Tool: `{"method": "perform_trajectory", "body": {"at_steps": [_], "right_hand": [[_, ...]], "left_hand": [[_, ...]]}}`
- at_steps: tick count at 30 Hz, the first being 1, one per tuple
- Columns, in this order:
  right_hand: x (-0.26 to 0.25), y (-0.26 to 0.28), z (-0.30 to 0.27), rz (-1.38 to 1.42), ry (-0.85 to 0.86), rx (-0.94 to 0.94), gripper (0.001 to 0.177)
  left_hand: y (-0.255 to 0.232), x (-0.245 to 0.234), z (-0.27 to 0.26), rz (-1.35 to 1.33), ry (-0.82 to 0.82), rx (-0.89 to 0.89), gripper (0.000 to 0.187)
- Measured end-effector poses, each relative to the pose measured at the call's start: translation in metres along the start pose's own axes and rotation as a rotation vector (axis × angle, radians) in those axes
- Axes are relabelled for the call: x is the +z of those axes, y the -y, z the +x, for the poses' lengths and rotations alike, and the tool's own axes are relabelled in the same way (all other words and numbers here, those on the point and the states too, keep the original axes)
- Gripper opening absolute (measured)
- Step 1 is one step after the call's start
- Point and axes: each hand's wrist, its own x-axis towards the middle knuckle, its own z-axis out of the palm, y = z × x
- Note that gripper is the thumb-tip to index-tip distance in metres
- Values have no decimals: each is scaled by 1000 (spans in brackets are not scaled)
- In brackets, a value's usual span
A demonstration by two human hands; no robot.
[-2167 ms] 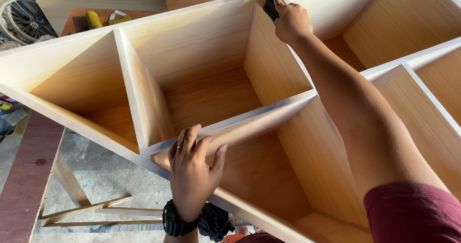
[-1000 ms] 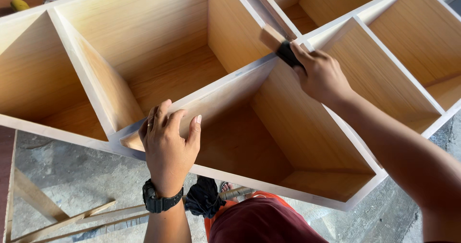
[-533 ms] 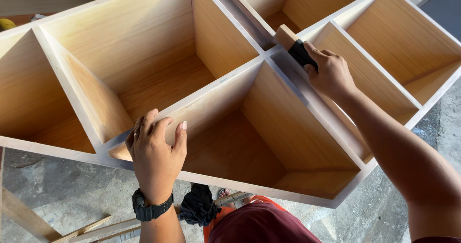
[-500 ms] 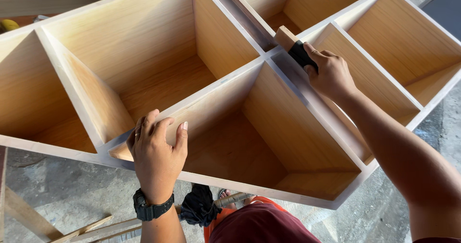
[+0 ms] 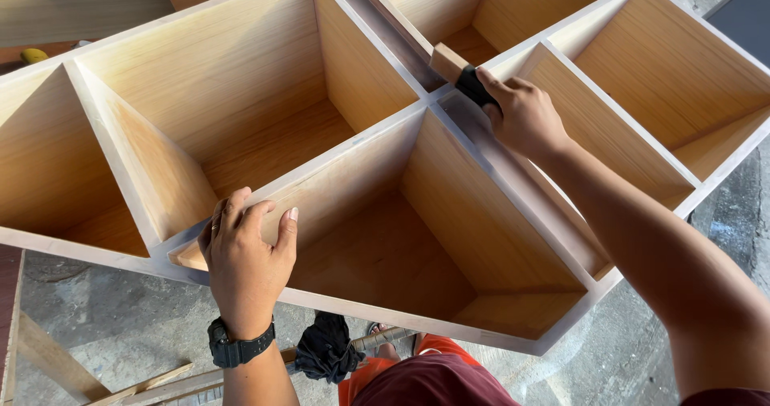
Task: The person sands the edges and interior surfaces of a light-colored wooden cabinet using a sanding block. They systematically smooth the vertical dividers and horizontal shelves within the cabinet structure.
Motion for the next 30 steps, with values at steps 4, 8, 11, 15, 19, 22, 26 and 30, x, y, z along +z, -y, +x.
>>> {"method": "perform_trajectory", "body": {"at_steps": [4, 8, 11, 15, 19, 22, 26, 30], "right_hand": [[-6, 13, 16, -34, -46, -57, 64], [9, 11, 52, 101, 27, -18, 67], [6, -4, 46, 152, 126, -13, 69], [7, -33, 18, 168, 45, -177, 71], [0, -17, 54, 189, 180, -164, 72], [19, -28, 71, 210, 175, -224, 68], [23, -60, 51, 220, 75, -475, 72], [29, -66, 57, 154, -12, -563, 73]], "left_hand": [[-2, 4, 1, 15, -10, -20, 31], [-7, 0, -2, 4, 16, -13, 28], [-9, 0, -1, -11, 43, -30, 27], [-18, 0, 2, -7, 91, -44, 33], [-21, -2, 4, -57, 35, 10, 31], [-25, 3, 0, -142, 29, 10, 29], [-30, 2, 0, -53, 75, -69, 36], [-41, 5, 2, 71, 204, -250, 85]]}}
